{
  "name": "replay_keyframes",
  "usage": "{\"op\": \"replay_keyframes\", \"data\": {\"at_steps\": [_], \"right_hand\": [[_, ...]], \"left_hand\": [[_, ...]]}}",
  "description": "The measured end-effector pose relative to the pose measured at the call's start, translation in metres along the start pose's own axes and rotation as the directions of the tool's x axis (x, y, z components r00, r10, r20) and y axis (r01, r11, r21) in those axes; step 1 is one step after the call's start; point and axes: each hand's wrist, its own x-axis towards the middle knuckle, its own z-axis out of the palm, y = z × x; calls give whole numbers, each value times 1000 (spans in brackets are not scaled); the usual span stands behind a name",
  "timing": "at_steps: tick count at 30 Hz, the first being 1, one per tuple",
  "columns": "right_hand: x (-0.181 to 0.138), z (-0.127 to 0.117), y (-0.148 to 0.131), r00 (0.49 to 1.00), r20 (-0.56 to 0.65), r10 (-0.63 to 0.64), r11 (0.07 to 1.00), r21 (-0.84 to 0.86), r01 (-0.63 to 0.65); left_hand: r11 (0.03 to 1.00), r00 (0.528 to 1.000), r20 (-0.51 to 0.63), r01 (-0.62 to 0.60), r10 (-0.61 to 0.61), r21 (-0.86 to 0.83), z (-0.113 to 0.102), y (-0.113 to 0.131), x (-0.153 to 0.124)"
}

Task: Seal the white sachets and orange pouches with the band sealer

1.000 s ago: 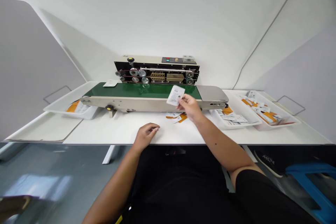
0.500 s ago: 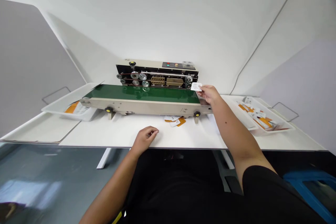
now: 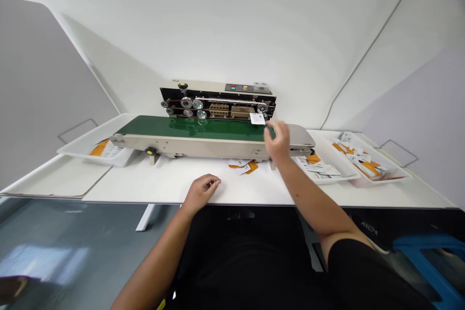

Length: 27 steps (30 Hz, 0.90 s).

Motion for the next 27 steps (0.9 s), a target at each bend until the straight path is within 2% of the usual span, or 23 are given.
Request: {"op": "replay_keyframes", "data": {"at_steps": [1,2,4,6,7,11,14,16,18,23,27], "right_hand": [[-22,5,-9,980,152,-127,991,70,118],[-43,11,-15,914,326,-242,968,151,202],[-82,26,-22,718,584,-378,925,268,268],[-108,41,-22,611,701,-367,930,281,237],[-116,47,-20,589,737,-332,943,257,209],[-126,60,-12,589,799,-120,992,69,110],[-124,61,-13,595,802,53,993,-107,56],[-122,62,-15,601,790,126,983,-181,33],[-122,63,-16,609,787,101,986,-162,46],[-128,64,-16,637,763,-112,991,37,130],[-133,62,-15,693,696,-189,981,99,168]], "left_hand": [[1000,1000,4,-3,3,4,0,0,0],[1000,1000,8,-9,9,8,0,1,0],[1000,1000,11,-19,19,22,1,2,1],[999,1000,13,-25,24,39,1,3,1],[999,1000,15,-26,26,47,1,4,1],[997,999,29,-29,27,69,1,3,1],[996,999,43,-26,23,81,2,2,2],[996,998,52,-24,20,90,2,2,2],[995,998,59,-25,19,97,3,2,3],[993,998,58,-34,28,113,2,4,3],[992,998,48,-44,38,117,4,4,2]]}}
